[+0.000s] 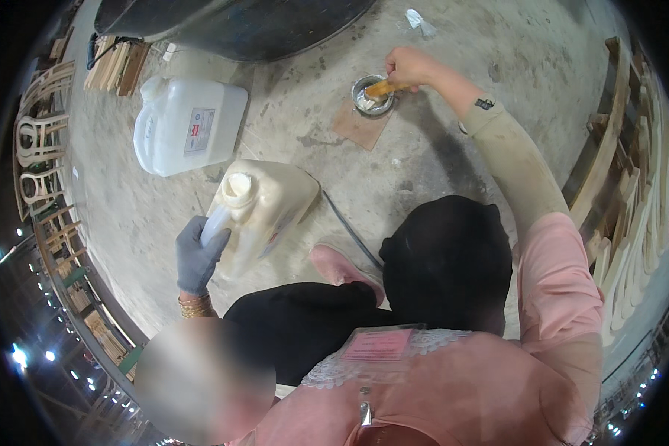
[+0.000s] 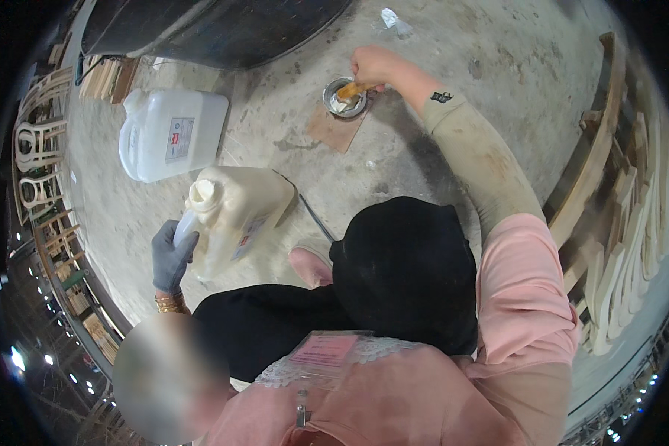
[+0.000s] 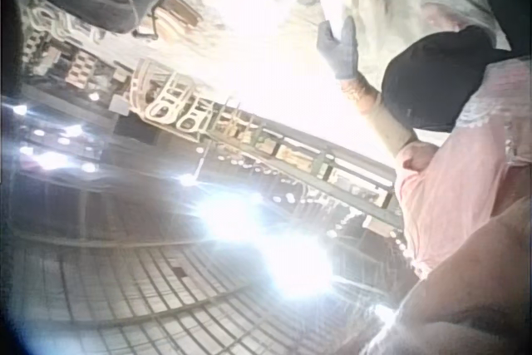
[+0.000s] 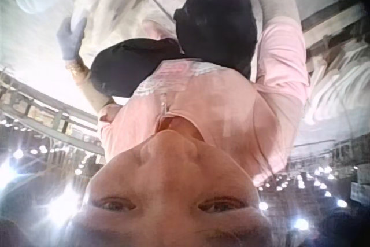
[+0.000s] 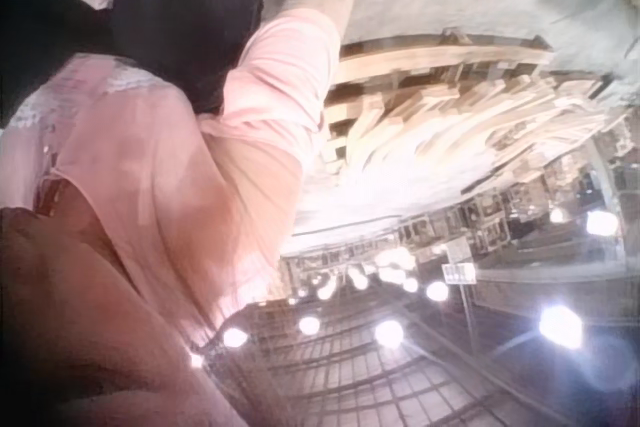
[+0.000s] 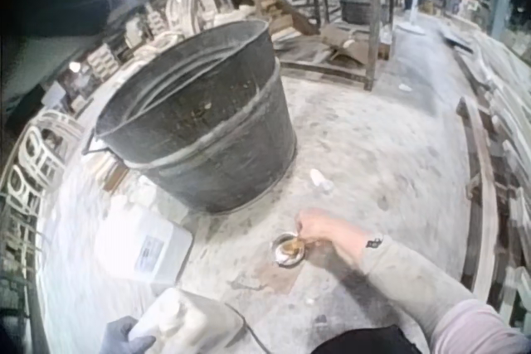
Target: The person mixes substances in a small container using a wooden stick, then pours liquid from a plastic jug into the container and continues mixing. The person also handles a green hose and a small metal canister.
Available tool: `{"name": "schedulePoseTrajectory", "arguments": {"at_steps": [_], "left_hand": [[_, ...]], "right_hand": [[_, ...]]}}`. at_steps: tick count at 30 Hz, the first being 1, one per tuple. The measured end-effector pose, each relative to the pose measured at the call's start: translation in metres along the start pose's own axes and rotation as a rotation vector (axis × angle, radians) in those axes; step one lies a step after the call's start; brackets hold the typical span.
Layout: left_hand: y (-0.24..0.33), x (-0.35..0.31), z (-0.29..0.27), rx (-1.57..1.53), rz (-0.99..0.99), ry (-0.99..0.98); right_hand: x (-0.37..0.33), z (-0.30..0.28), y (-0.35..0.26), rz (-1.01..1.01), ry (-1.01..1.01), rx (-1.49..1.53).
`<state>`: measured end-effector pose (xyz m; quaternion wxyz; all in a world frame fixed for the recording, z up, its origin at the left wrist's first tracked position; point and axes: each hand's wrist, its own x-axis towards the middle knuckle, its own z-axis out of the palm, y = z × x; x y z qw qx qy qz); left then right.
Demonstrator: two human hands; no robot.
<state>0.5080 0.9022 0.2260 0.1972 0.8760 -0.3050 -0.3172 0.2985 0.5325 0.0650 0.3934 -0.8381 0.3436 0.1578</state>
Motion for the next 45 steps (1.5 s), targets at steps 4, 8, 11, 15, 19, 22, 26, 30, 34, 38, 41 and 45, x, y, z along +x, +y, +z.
{"name": "schedulePoseTrajectory", "arguments": {"at_steps": [4, 8, 11, 15, 19, 22, 26, 30, 34, 38, 41, 45], "left_hand": [[-0.026, -0.006, 0.006, -0.012, 0.063, 0.050], [-0.046, -0.016, 0.016, 0.051, 0.162, 0.228], [-0.040, -0.013, 0.026, 0.036, 0.184, 0.321], [-0.042, -0.018, 0.015, 0.129, 0.125, 0.350], [-0.040, 0.000, 0.026, 0.061, 0.259, 0.351], [-0.047, -0.015, 0.014, 0.092, 0.224, 0.370], [-0.066, -0.030, 0.007, 0.125, 0.179, 0.377], [-0.061, -0.029, 0.014, 0.081, 0.235, 0.382], [-0.061, -0.029, 0.015, 0.100, 0.234, 0.326], [-0.068, -0.029, 0.012, 0.093, 0.262, 0.300], [-0.066, -0.029, 0.009, 0.076, 0.265, 0.276], [-0.067, -0.028, 0.009, 0.058, 0.248, 0.254]], "right_hand": [[-0.004, -0.006, 0.027, -0.163, 0.474, 0.005], [-0.056, -0.016, 0.098, 0.065, 0.719, -0.033], [-0.089, 0.025, 0.140, 0.278, 0.384, -0.328], [-0.105, 0.088, 0.126, 0.127, 0.314, -0.272], [-0.122, 0.059, 0.170, 0.078, 0.503, -0.344], [-0.098, 0.051, 0.082, -0.086, 0.436, 0.096], [-0.105, 0.025, -0.129, -0.622, 0.057, 0.271], [-0.103, 0.038, -0.239, -0.852, -0.127, 0.041], [-0.098, 0.060, -0.260, -0.890, -0.164, -0.063], [-0.108, 0.067, -0.273, -0.940, -0.116, -0.234], [-0.114, 0.071, -0.278, -0.814, -0.100, -0.267], [-0.122, 0.086, -0.283, -0.620, 0.007, -0.307]]}}
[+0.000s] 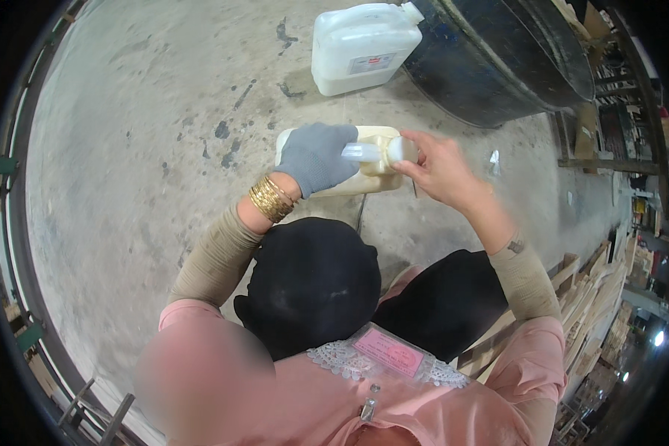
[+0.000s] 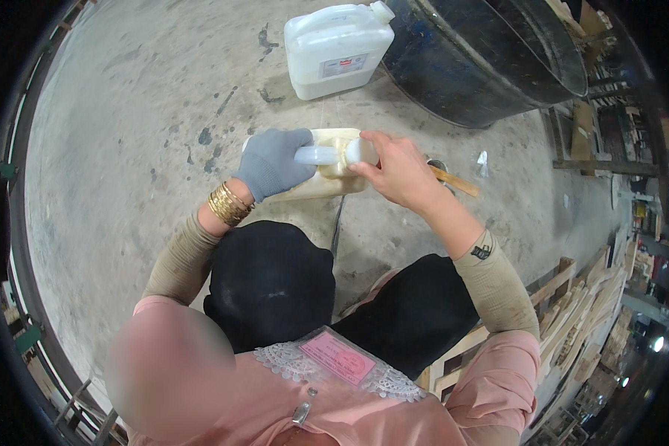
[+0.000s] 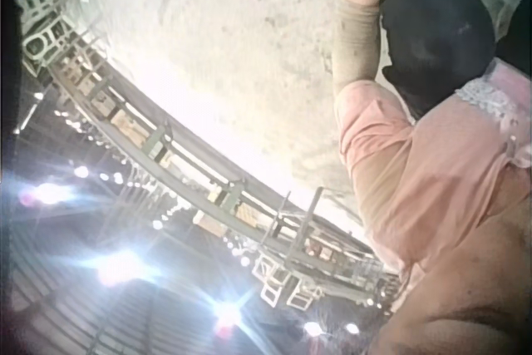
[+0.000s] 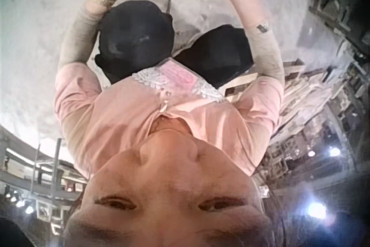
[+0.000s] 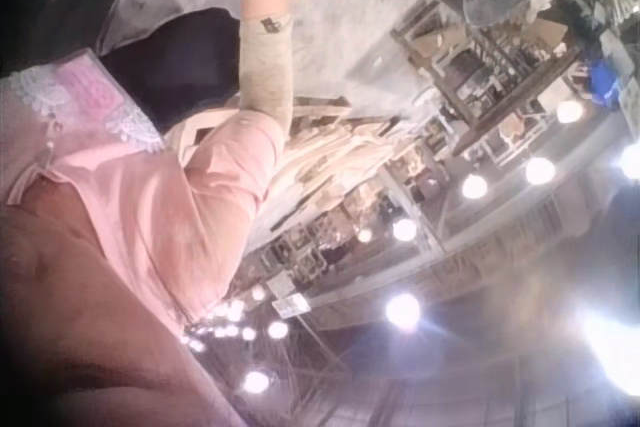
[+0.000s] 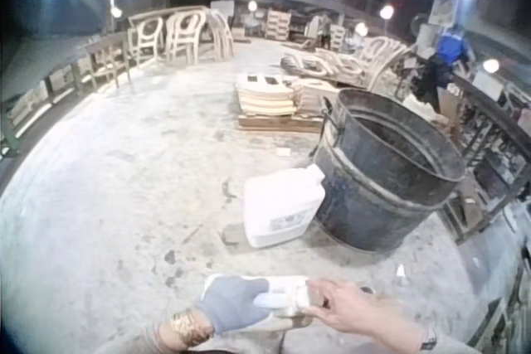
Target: The person mixes substances in a small container using a wooden stick, then pours liquid from a plastic jug into the container and continues mixing. The person also handles a green hose and a small metal canister.
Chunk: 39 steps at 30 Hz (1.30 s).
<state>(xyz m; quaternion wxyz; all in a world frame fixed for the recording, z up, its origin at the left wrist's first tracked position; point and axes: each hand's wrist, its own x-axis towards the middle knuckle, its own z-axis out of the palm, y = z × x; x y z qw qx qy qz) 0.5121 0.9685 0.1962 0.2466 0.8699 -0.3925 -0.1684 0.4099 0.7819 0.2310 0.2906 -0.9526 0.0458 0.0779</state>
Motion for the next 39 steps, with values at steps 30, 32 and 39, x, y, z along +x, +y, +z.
{"name": "schedulePoseTrajectory", "arguments": {"at_steps": [30, 32, 39], "left_hand": [[-0.009, 0.002, -0.002, -0.086, 0.023, -0.014], [-0.011, 0.005, -0.011, -0.109, 0.014, 0.007], [-0.072, 0.020, -0.064, -0.214, -0.162, 0.192]], "right_hand": [[0.003, -0.007, -0.011, 0.117, -0.110, 0.018], [-0.006, -0.010, -0.003, 0.005, 0.031, -0.010], [-0.093, -0.039, 0.080, 0.296, 0.123, -0.065]]}}
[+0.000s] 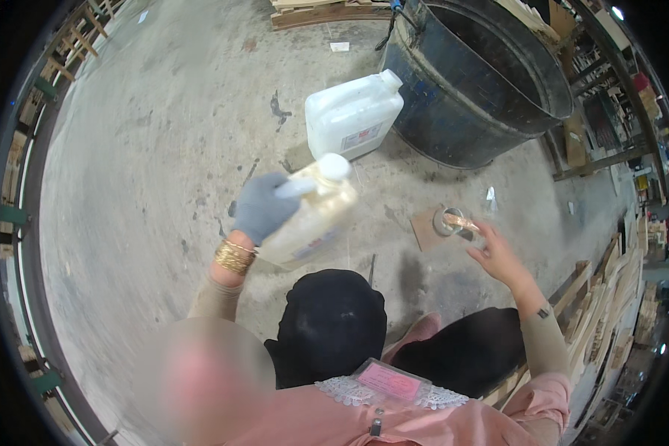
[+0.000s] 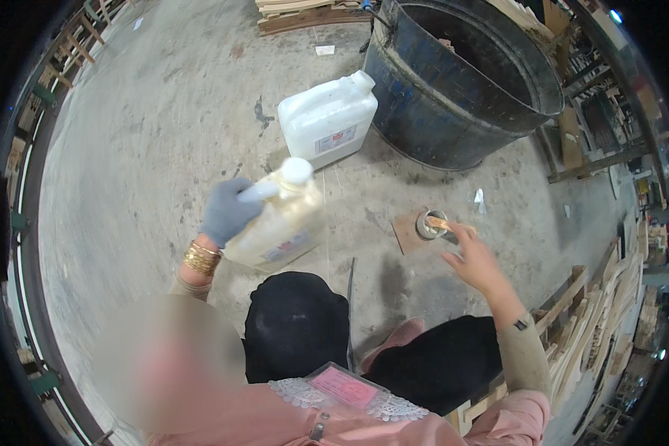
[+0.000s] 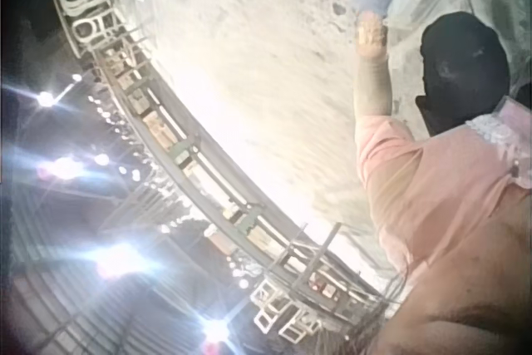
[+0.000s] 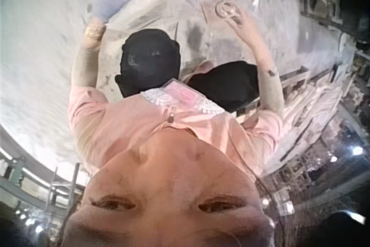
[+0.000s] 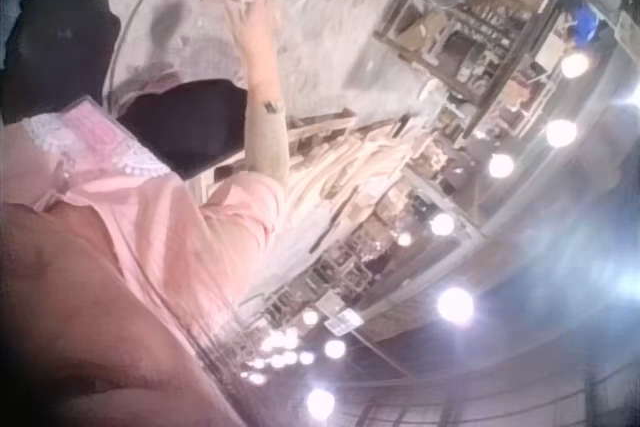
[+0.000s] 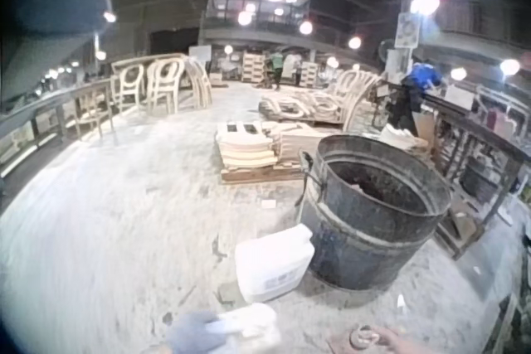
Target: The person mixes substances in a small container using a wooden stick, then pours liquid from a plastic jug into the container and continues mixing. The person also handles a green hose and a small metal canister.
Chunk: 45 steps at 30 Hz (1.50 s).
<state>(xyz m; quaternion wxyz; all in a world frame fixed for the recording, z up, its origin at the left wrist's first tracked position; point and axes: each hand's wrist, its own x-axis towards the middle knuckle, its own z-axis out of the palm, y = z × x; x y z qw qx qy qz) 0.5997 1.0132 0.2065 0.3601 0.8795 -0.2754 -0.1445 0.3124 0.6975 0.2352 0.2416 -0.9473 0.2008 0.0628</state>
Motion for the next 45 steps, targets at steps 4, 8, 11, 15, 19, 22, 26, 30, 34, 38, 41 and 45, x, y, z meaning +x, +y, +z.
{"name": "schedulePoseTrajectory", "arguments": {"at_steps": [4, 8, 11, 15, 19, 22, 26, 30, 34, 38, 41, 45], "left_hand": [[-0.023, 0.034, -0.037, 0.060, -0.144, 0.099], [-0.046, 0.086, -0.064, 0.136, -0.137, 0.199], [-0.043, 0.138, -0.070, 0.176, -0.101, 0.250], [-0.031, 0.212, -0.074, 0.111, 0.017, 0.279], [-0.014, 0.271, -0.064, 0.004, 0.124, 0.266], [-0.001, 0.292, -0.007, -0.159, -0.012, 0.089], [0.010, 0.327, 0.005, 0.005, 0.295, 0.083], [0.006, 0.326, 0.000, 0.246, 0.400, 0.173], [0.015, 0.275, 0.016, 0.353, 0.431, 0.300], [0.034, 0.210, 0.055, 0.217, 0.458, 0.169], [0.040, 0.196, 0.070, 0.202, 0.452, 0.198], [0.044, 0.205, 0.069, 0.232, 0.354, 0.105]], "right_hand": [[-0.032, -0.012, 0.045, 0.360, -0.116, 0.017], [-0.055, -0.011, 0.058, 0.449, -0.131, 0.148], [-0.080, -0.014, 0.067, 0.559, -0.135, 0.229], [-0.090, -0.013, 0.070, 0.610, -0.096, 0.218], [-0.048, -0.014, 0.054, 0.512, -0.147, 0.248], [0.043, -0.033, 0.033, 0.375, -0.138, 0.309], [0.205, -0.040, -0.058, -0.078, 0.203, 0.318], [0.297, -0.040, -0.101, 0.216, 0.086, 0.248], [0.329, -0.018, -0.099, 0.292, 0.115, -0.039], [0.330, -0.009, -0.114, 0.242, 0.178, -0.098], [0.332, -0.003, -0.107, 0.202, 0.288, -0.071], [0.334, 0.010, -0.087, 0.044, 0.458, 0.000]]}}
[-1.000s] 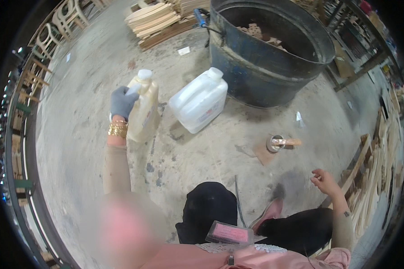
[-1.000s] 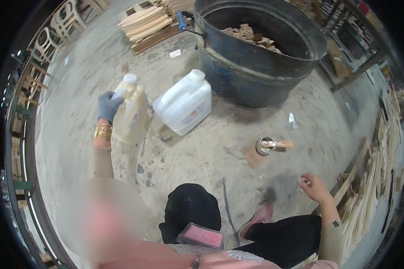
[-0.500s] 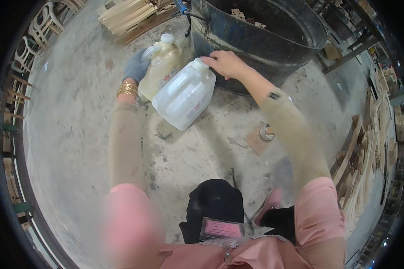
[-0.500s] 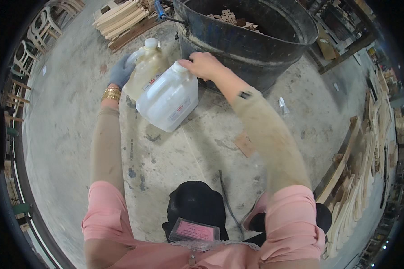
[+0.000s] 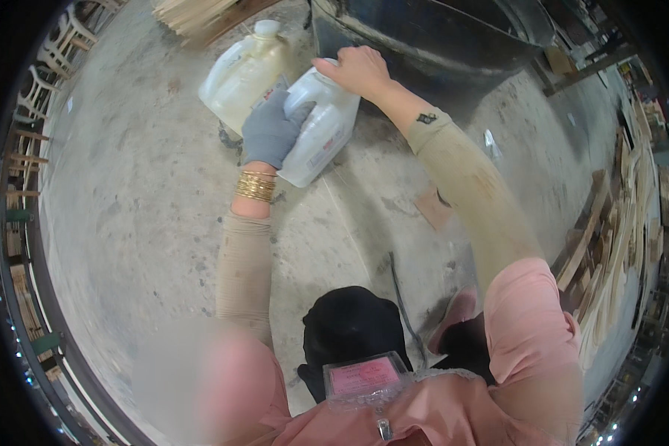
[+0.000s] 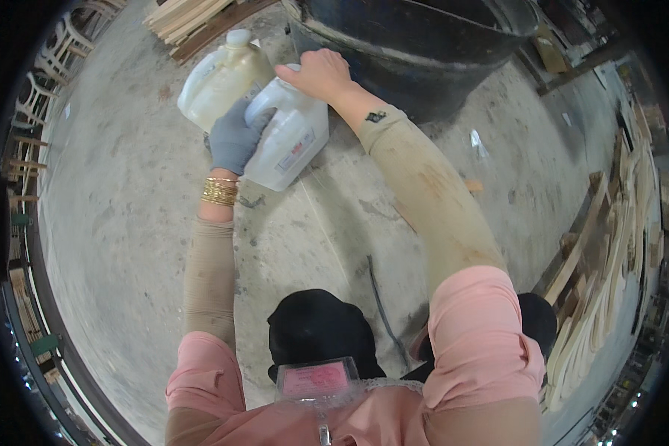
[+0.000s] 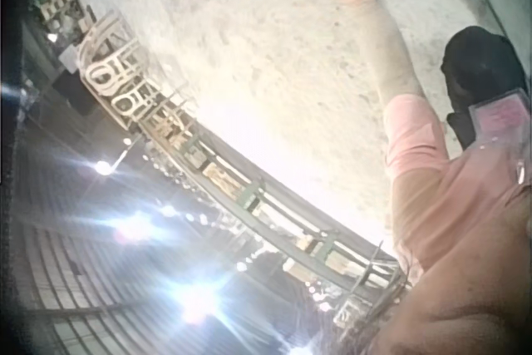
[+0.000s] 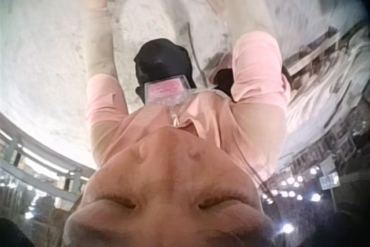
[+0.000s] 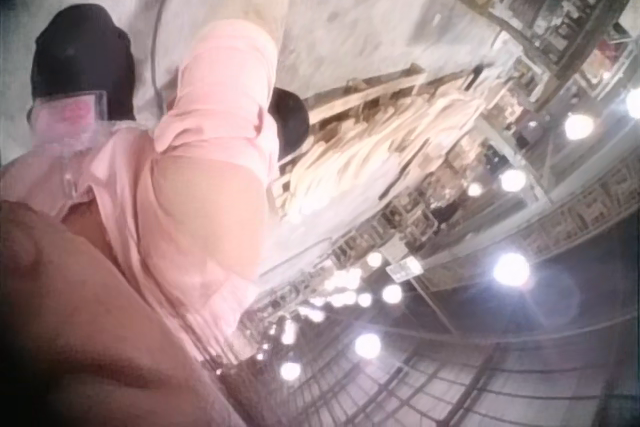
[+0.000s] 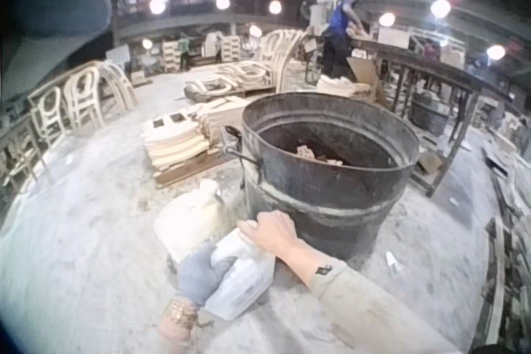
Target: The person mixes substances in a small container using a wooden stick, then pours liquid from a plastic jug into the container and continues mixing. The person also handles a green hose and a small metal canister.
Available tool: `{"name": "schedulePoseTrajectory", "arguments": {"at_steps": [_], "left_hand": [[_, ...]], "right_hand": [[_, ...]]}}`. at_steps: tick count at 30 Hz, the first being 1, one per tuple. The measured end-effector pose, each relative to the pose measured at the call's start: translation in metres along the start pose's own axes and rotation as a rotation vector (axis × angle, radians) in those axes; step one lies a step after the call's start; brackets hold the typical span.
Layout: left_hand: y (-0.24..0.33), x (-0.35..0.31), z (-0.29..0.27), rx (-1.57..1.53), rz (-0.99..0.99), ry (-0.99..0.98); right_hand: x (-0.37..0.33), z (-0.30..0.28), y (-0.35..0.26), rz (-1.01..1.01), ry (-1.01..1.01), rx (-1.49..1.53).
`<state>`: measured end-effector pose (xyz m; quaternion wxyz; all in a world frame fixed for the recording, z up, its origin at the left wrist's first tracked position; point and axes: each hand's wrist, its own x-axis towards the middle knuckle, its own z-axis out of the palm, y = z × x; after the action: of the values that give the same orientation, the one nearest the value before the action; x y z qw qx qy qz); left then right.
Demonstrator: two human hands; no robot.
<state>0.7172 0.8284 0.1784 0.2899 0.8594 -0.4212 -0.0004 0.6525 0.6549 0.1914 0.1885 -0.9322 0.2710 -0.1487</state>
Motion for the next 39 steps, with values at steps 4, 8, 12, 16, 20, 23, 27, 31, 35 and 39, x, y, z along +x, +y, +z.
{"name": "schedulePoseTrajectory", "arguments": {"at_steps": [4, 8, 12, 16, 20, 23, 27, 31, 35, 39], "left_hand": [[-0.001, -0.003, 0.005, -0.086, 0.041, -0.050], [-0.002, -0.021, 0.004, -0.146, 0.073, -0.108], [0.023, -0.044, 0.005, -0.241, -0.027, -0.265], [0.037, -0.058, -0.002, -0.203, 0.072, -0.219], [0.077, -0.070, -0.005, -0.180, 0.043, -0.390], [0.112, -0.081, 0.001, -0.167, 0.048, -0.505], [0.130, -0.099, 0.002, -0.117, 0.121, -0.578], [0.153, -0.108, -0.005, -0.014, 0.081, -0.606], [0.190, -0.105, 0.020, 0.080, 0.124, -0.658], [0.215, -0.101, 0.038, 0.196, 0.190, -0.721]], "right_hand": [[-0.005, 0.005, 0.017, -0.107, 0.143, 0.025], [-0.033, -0.005, 0.033, -0.285, 0.075, 0.065], [-0.072, -0.046, 0.058, -0.670, 0.215, 0.124], [-0.113, -0.130, 0.093, -0.632, 0.102, 0.056], [-0.232, -0.131, 0.218, -0.065, 0.025, -0.237], [-0.332, -0.113, 0.296, 0.292, -0.261, -0.364], [-0.383, -0.078, 0.340, 0.571, -0.389, -0.451], [-0.340, -0.051, 0.328, 0.176, -0.130, -0.441], [-0.312, -0.041, 0.348, -0.097, -0.202, -0.484], [-0.319, -0.039, 0.363, -0.074, -0.316, -0.335]]}}
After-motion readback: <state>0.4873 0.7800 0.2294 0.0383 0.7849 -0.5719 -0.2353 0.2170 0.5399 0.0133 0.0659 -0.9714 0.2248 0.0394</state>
